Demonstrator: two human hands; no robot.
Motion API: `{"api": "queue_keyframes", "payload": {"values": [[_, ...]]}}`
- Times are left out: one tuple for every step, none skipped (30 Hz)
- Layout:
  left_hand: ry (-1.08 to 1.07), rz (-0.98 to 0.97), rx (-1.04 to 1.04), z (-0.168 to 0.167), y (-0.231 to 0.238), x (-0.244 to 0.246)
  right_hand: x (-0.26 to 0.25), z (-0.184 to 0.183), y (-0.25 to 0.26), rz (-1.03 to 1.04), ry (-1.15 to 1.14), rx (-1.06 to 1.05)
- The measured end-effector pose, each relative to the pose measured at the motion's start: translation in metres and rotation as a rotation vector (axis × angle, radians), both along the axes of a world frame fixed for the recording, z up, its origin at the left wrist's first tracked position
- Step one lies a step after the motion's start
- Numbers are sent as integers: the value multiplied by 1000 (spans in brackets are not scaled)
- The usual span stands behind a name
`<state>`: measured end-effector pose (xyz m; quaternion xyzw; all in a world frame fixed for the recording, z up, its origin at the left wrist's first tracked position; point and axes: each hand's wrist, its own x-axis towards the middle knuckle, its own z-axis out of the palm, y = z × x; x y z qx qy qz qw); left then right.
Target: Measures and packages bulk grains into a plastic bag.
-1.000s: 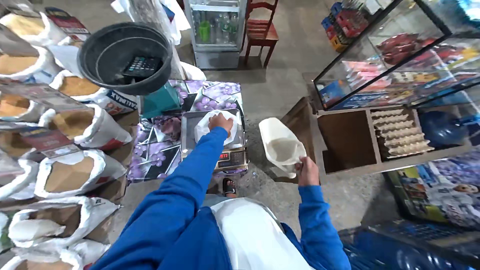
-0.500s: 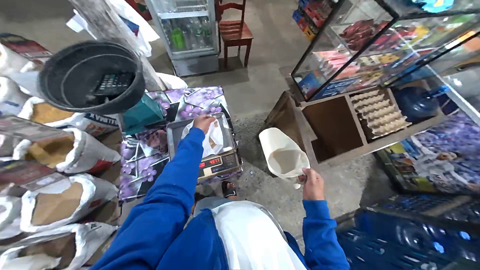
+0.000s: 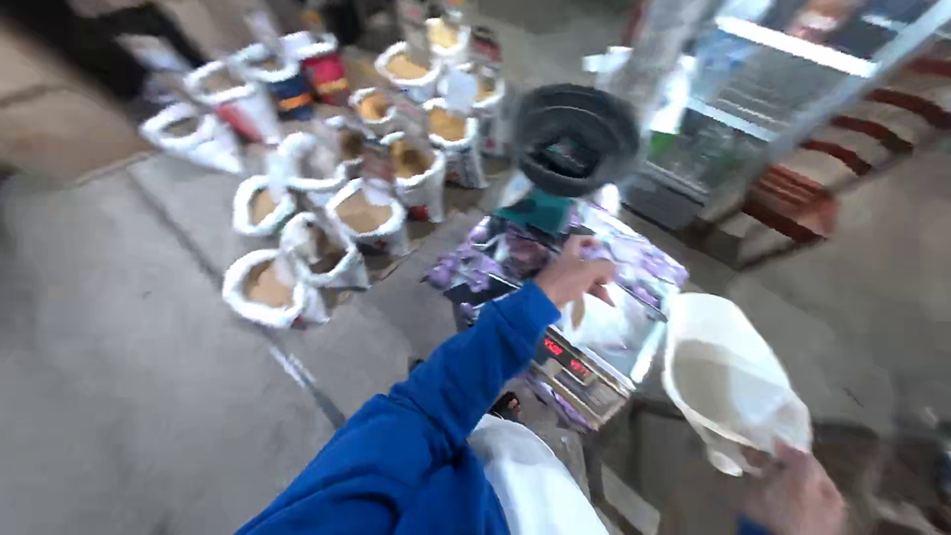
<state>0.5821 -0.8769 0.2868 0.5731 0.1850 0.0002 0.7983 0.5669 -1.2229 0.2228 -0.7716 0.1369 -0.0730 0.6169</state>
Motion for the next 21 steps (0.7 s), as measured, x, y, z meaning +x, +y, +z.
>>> {"api": "queue_keyframes", "payload": {"values": [[-61,34,3,10,23,-22,9,6,15,81,-21,-52],[-130,49,19,20,47,-47,19,10,31,163,-39,-120],[-195,57,52,29,70,-75,29,14,50,249,-49,-207],[-232,60,101,36,91,-105,36,17,72,338,-51,-310],[-254,54,175,40,110,-137,42,19,98,430,-52,-407],[-254,43,246,43,128,-170,47,20,129,520,-67,-489],[-231,39,313,43,144,-203,49,19,163,608,-89,-557],[-180,49,375,41,156,-236,45,17,198,694,-106,-625],[-100,56,431,36,166,-266,41,12,234,784,-148,-680],[-11,75,475,27,176,-293,36,7,276,869,-183,-728],[78,118,501,15,186,-317,28,0,321,951,-192,-755],[164,185,523,0,196,-339,16,-10,369,1034,-169,-764],[257,255,549,-16,208,-362,1,-21,418,1121,-133,-754],[352,325,562,-30,220,-386,-18,-35,466,1211,-85,-726],[434,401,562,-41,233,-412,-39,-52,514,1311,-17,-691],[512,484,560,-51,246,-439,-61,-72,564,1408,71,-654],[583,565,558,-58,259,-467,-85,-93,615,1494,169,-628],[648,647,552,-63,270,-496,-110,-115,665,1562,263,-635],[708,735,528,-67,278,-527,-138,-137,713,1616,331,-664],[759,823,499,-71,283,-558,-167,-161,759,1652,374,-703],[797,908,473,-77,287,-591,-196,-186,803,1687,402,-755]]}}
